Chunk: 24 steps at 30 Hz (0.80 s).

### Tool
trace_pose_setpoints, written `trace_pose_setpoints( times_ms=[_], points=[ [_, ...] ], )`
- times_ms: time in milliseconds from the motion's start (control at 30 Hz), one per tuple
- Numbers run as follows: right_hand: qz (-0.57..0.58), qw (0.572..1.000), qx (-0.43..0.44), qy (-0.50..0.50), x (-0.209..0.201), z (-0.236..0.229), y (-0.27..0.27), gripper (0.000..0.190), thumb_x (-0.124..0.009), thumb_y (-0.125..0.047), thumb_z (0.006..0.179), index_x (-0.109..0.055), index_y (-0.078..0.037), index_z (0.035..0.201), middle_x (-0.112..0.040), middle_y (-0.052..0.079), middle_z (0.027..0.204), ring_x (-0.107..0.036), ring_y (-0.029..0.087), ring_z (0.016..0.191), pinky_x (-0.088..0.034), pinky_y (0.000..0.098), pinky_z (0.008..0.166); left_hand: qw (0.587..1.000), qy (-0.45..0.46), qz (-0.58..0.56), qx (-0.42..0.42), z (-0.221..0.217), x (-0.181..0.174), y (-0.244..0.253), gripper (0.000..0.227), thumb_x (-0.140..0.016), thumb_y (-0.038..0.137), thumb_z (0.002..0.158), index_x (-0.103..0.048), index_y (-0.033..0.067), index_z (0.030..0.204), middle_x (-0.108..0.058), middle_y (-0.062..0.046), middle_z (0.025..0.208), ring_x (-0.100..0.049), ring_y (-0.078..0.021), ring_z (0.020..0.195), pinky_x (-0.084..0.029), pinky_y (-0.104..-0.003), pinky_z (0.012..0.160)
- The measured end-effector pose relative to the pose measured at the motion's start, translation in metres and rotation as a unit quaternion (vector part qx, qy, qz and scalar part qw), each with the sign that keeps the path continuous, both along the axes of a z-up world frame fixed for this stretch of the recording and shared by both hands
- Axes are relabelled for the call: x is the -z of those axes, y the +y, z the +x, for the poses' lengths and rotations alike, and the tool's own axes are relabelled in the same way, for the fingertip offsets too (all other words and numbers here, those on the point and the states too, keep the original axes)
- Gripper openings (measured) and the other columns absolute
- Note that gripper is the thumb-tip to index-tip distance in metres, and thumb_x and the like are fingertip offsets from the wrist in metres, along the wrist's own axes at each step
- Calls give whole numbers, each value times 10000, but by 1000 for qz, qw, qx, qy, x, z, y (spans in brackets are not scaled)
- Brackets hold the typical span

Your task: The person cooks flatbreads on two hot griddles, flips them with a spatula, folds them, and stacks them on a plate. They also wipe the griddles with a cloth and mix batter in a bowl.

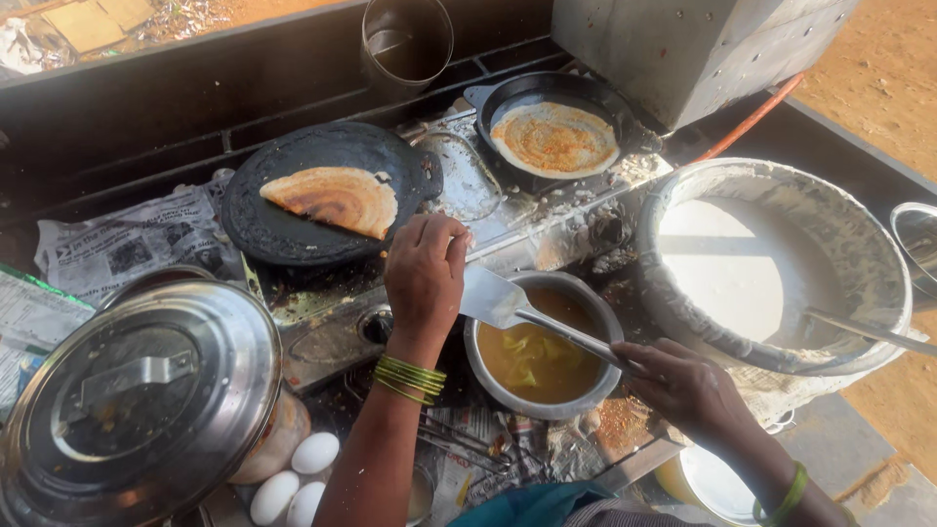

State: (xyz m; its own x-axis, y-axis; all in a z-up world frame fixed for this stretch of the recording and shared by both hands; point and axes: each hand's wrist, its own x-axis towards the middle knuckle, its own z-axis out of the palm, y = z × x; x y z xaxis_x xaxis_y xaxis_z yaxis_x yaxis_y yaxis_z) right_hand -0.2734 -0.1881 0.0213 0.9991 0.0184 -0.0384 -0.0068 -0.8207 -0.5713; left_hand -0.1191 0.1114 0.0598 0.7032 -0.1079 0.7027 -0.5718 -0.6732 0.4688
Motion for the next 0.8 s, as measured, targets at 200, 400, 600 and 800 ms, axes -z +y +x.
trace_pose_setpoints(
  times_ms=[200, 400, 600, 800],
  points=[
    [-104, 974, -158, -126, 4, 10, 17, 301, -789, -351, 781, -810, -230, 1057, -741, 33, 1011, -705, 200, 877, -598, 333, 709, 996, 82, 10, -39, -26, -4, 16, 202, -717, 261, 950, -601, 97, 929, -639, -76, 971, -636, -318, 876, -524, -467, 727],
    [-110, 953, -229, -168, -56, 91, 62, 204, -762, -225, 844, -788, -147, 1031, -719, 69, 1012, -687, 213, 832, -580, 344, 695, 988, 17, -9, -155, -54, -13, 60, 221, -688, 268, 1016, -606, 85, 923, -633, -75, 986, -634, -316, 928, -521, -453, 781],
    [-150, 918, -303, -206, -80, 185, 189, 156, -684, -197, 998, -740, -119, 875, -703, 35, 903, -683, 218, 740, -550, 389, 621, 971, -15, -43, -236, -90, -28, 103, 83, -665, 148, 1003, -640, 71, 985, -636, -100, 1046, -629, -316, 995, -515, -438, 853],
    [-113, 877, -386, -264, -65, 256, 227, 70, -760, -203, 827, -773, -151, 871, -698, 63, 873, -672, 232, 782, -556, 388, 627, 978, 9, 9, -208, -108, -33, 111, 65, -623, 25, 870, -652, 74, 902, -669, -88, 1115, -640, -306, 1069, -512, -428, 904]
  ],
)
